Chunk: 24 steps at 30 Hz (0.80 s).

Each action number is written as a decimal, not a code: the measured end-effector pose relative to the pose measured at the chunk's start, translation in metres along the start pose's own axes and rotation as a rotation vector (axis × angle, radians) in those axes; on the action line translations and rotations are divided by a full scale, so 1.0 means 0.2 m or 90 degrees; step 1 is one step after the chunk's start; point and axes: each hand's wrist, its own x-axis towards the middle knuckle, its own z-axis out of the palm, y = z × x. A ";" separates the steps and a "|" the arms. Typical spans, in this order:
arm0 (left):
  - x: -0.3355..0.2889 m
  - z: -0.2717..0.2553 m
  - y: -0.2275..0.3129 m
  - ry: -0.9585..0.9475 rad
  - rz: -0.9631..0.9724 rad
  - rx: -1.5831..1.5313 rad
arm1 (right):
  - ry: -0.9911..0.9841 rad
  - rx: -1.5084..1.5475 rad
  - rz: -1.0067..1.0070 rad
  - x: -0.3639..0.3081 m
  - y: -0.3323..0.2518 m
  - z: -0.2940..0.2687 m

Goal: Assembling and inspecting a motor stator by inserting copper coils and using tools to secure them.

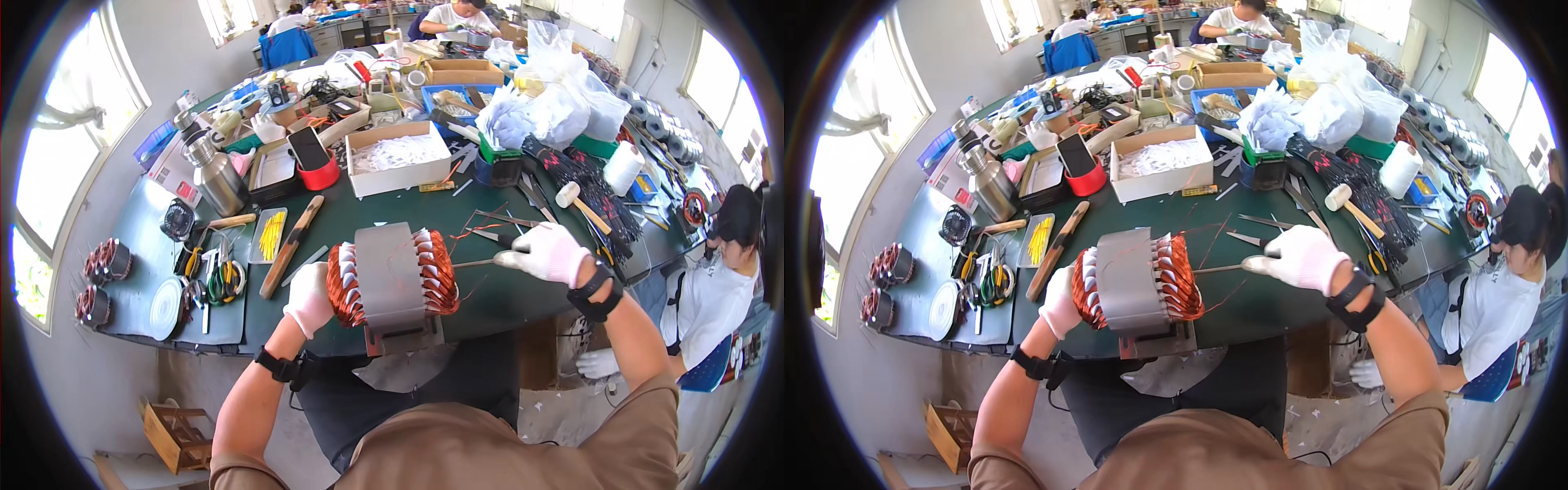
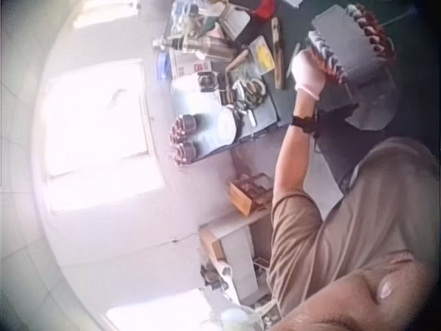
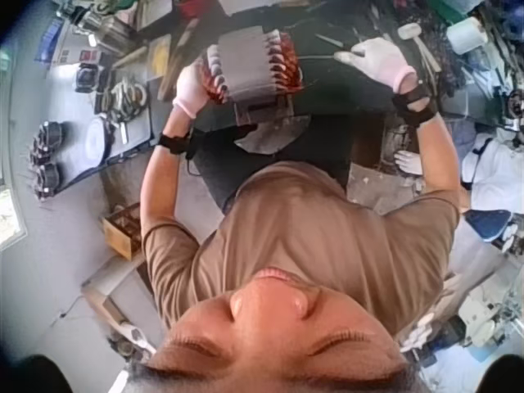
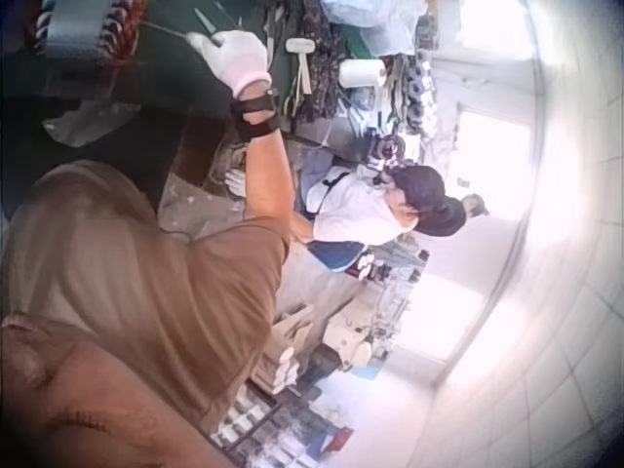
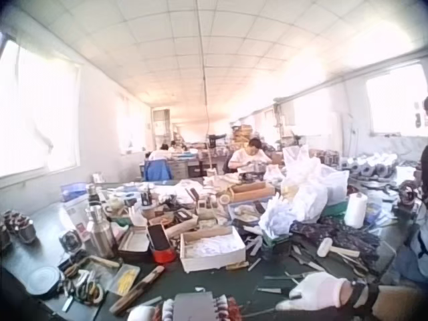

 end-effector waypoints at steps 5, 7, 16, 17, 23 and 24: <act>-0.09 -0.13 0.18 0.000 -0.182 -0.119 | -0.025 0.170 0.101 -0.12 0.29 0.02; -0.10 -0.21 0.04 0.093 -0.081 0.042 | -0.030 0.336 0.215 -0.16 0.40 0.11; 0.08 -0.14 -0.15 0.008 -0.028 0.596 | 0.350 0.211 -0.114 0.02 -0.11 0.18; 0.08 -0.14 -0.15 0.021 -0.029 0.583 | 0.351 0.243 -0.129 0.05 -0.21 0.14; -0.12 -0.24 -0.07 0.121 -0.053 0.167 | 0.236 0.610 -0.098 0.34 -0.62 0.08; -0.16 -0.28 -0.01 0.124 -0.065 0.159 | 0.221 0.606 -0.100 0.36 -0.64 0.10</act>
